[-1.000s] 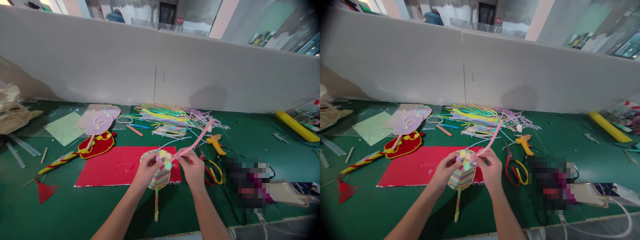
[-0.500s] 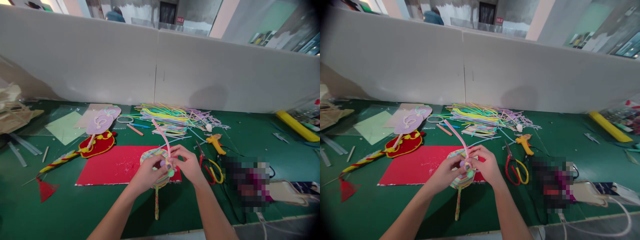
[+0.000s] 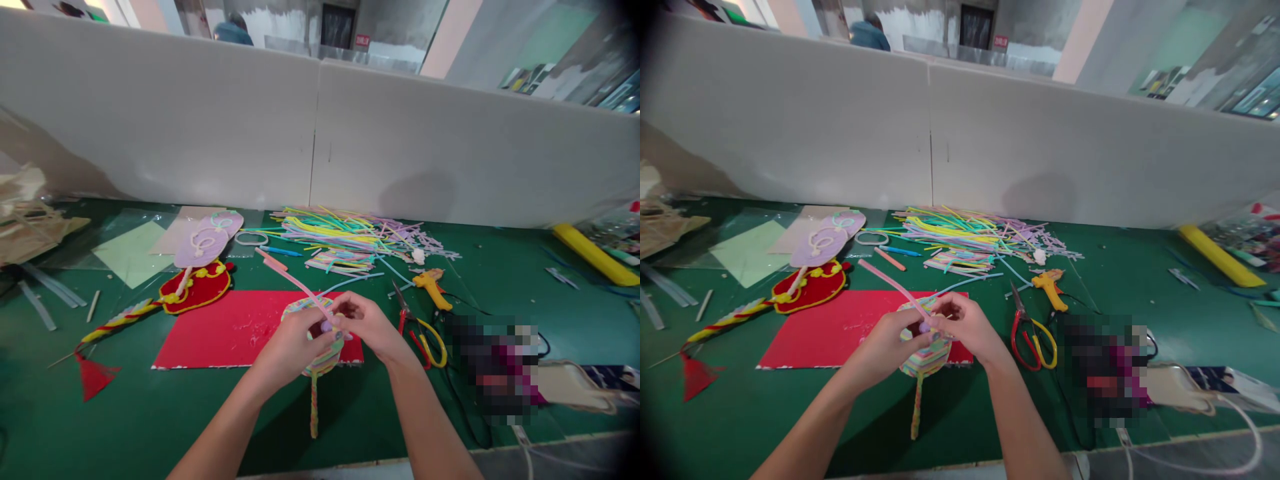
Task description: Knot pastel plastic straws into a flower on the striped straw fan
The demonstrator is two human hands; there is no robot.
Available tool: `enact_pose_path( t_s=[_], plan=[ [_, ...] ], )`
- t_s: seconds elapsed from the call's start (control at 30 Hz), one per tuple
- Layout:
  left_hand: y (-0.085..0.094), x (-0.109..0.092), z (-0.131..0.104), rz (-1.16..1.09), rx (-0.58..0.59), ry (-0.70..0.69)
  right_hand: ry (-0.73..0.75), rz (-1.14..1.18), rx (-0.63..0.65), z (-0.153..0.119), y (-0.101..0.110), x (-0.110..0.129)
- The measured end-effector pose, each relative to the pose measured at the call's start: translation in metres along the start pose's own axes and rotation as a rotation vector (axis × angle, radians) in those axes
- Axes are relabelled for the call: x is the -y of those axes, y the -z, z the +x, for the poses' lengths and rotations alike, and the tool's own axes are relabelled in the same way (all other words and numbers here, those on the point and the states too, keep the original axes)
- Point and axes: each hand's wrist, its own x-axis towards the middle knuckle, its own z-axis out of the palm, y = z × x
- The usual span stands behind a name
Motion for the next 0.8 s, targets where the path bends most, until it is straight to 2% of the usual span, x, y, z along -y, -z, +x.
enact_pose_path(
  t_s=[0.1,0.3,0.5,0.63,0.8],
  plan=[
    [0.001,0.0,0.001,0.002,-0.026,-0.027,-0.026,0.031,-0.022,0.0,-0.004,0.0],
    [-0.004,0.0,0.001,0.18,-0.111,-0.12,-0.038,0.059,-0.177,0.003,-0.011,-0.013],
    [-0.013,0.006,0.0,0.34,-0.248,-0.201,0.04,-0.09,-0.293,0.002,-0.01,-0.017],
    [-0.016,0.011,0.001,0.39,-0.342,-0.277,0.009,0.114,-0.278,-0.002,-0.017,-0.011],
    [-0.016,0.016,0.002,0.363,-0.354,-0.352,-0.004,0.293,-0.301,-0.003,-0.023,-0.011]
  ],
)
